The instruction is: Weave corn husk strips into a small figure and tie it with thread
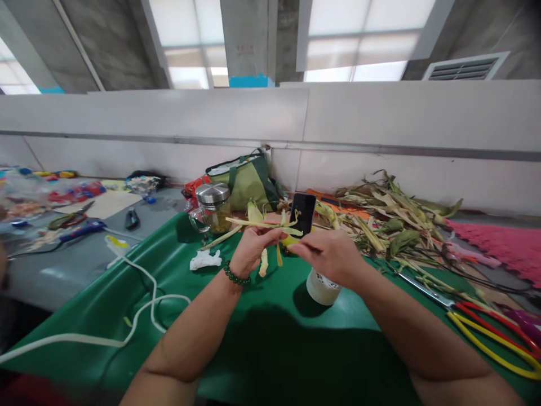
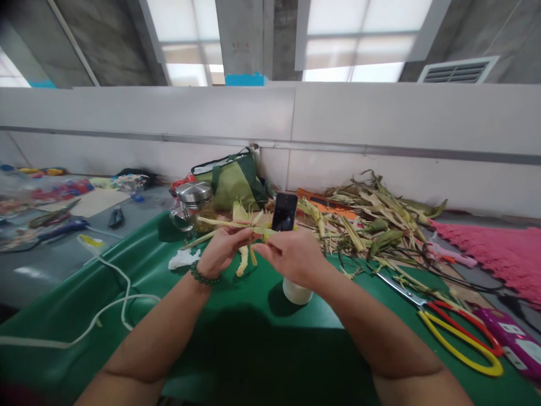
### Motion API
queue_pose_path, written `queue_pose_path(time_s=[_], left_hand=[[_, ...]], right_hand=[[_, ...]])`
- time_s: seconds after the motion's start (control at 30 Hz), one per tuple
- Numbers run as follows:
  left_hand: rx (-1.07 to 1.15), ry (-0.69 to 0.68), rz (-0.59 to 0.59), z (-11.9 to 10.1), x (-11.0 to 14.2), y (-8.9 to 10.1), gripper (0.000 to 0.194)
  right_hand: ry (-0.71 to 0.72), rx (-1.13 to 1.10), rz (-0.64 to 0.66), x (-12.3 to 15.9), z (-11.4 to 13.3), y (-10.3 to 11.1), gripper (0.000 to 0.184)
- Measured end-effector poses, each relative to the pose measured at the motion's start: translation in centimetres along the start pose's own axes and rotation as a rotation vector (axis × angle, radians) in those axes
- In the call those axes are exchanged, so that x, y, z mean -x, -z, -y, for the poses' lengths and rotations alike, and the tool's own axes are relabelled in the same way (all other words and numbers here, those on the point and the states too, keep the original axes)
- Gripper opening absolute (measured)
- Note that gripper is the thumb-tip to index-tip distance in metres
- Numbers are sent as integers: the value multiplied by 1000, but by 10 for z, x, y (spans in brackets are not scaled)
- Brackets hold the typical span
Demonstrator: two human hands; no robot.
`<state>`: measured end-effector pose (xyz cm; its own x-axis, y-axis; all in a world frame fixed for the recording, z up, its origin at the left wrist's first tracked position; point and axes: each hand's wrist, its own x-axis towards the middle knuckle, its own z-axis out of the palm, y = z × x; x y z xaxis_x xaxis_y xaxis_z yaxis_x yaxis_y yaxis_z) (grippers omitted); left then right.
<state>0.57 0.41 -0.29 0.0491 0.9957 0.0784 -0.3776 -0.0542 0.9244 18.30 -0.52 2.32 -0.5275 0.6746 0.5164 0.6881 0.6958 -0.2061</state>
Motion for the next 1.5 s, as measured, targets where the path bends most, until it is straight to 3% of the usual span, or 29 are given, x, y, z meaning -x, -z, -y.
queue_pose_path(time_s=[0.07,0.2,0.47,0.83,1.03,1.2,1.37,1.5], left_hand=[[30,-42,-3,3,2,-3,38],[52,-106,-26,8,6,-11,26],[118,-169,-140,9,5,-15,23],[106,-23,10,-3,7,-7,39],[64,-126,-135,5,5,-7,31],[28,-88,-58,1,5,-5,31],[43,-65,26,-7,12,-4,33],[12,-115,33,-3,14,-3,29]], right_hand=[[-84,14,87,-2,6,-15,34],[-133,-268,151,-9,7,-34,29],[-119,-462,214,4,25,-28,40],[-161,-486,219,-2,19,-28,39],[-54,-201,172,5,28,-28,35],[-16,82,165,9,29,-31,28],[-26,-97,-126,9,17,-8,42],[-79,-280,-172,4,8,7,36]])
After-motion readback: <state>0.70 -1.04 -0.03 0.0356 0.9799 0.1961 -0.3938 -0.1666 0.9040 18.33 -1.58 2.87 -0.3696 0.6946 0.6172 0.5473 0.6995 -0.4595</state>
